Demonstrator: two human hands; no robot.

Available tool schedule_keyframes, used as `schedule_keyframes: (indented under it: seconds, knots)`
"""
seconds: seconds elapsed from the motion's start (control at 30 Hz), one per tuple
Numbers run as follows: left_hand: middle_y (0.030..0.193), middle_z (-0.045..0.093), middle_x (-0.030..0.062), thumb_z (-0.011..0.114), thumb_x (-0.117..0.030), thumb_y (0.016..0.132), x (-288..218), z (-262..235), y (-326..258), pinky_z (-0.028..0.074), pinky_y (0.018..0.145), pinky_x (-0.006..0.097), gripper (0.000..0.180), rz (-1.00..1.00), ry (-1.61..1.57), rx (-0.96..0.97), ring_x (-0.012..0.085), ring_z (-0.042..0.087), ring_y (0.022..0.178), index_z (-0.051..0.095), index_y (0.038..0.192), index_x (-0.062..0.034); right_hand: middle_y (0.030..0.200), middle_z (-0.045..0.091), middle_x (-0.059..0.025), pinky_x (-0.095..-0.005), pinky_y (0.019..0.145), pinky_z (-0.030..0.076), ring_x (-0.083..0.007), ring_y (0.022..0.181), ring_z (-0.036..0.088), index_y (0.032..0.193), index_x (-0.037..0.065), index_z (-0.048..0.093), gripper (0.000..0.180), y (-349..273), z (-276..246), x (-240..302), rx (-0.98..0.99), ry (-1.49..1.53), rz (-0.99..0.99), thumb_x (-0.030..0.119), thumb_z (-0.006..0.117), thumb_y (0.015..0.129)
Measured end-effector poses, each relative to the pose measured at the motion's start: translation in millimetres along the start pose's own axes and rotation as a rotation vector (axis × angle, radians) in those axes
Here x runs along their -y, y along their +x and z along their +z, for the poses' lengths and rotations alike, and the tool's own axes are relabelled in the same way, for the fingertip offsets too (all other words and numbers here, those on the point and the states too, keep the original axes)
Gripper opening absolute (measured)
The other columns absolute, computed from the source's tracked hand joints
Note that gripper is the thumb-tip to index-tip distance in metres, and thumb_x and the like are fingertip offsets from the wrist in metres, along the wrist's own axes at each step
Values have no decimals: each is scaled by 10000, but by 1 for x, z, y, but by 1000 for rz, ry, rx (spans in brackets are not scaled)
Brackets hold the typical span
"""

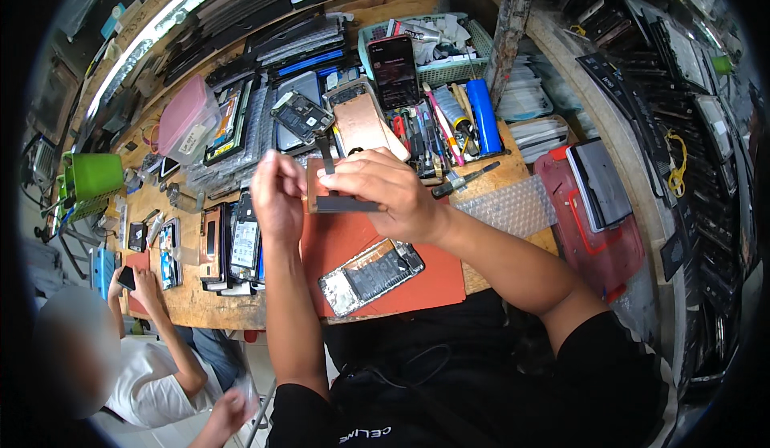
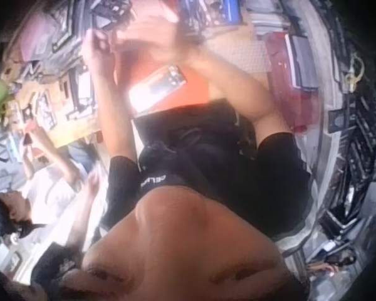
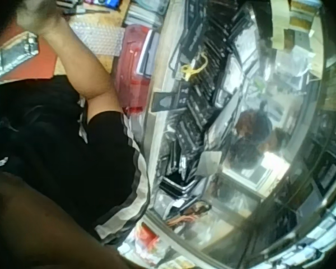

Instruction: The person disassembles a smartphone, removes the battery, and handles internal components and a back cover. They use a screwdriver and a prying tool to open the device and manipulate small parts on a cluttered workbench.

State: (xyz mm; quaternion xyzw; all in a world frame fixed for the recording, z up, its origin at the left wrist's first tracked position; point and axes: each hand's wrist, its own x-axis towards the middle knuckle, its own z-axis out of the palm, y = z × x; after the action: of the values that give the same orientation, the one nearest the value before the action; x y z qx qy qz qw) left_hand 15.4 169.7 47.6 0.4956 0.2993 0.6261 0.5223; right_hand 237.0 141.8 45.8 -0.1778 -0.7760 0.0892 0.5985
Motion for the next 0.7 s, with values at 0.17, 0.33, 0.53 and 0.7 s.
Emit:
schedule_keyframes:
  seconds: [0.17, 0.33, 0.53, 0.7]
  knots:
    - [878, 493, 65, 533, -530, 1116, -89, 95, -58, 498, 750, 415, 452, 553, -47, 187, 238, 538, 868, 529, 954, -109, 1161, 777, -96, -299, 868, 574, -119, 1005, 707, 1303, -14, 726, 270, -1, -2, 16, -130, 489, 570, 138, 692, 1082]
    - [1032, 507, 57, 612, -408, 1071, -166, 179, -132, 444, 872, 391, 314, 435, -543, 601, 209, 509, 1038, 586, 1090, -96, 1070, 774, -38, -273, 834, 566, -88, 927, 691, 1183, -25, 735, 200, 2, -3, 9, -161, 757, 657, 140, 643, 1118]
    - [1070, 541, 101, 627, -329, 1022, -169, 191, -140, 449, 919, 417, 278, 510, -609, 624, 228, 540, 1062, 591, 1073, -59, 1148, 772, -66, -300, 925, 581, -124, 1012, 707, 1269, -47, 692, 239, -7, -10, -2, 26, 730, 677, 132, 635, 1121]
    - [1101, 569, 138, 639, -263, 982, -177, 193, -151, 454, 959, 438, 251, 552, -602, 627, 243, 567, 1082, 595, 1058, -28, 1202, 762, -70, -301, 964, 564, -120, 1066, 702, 1340, -34, 648, 286, -7, -1, -3, -12, 831, 689, 152, 640, 1123]
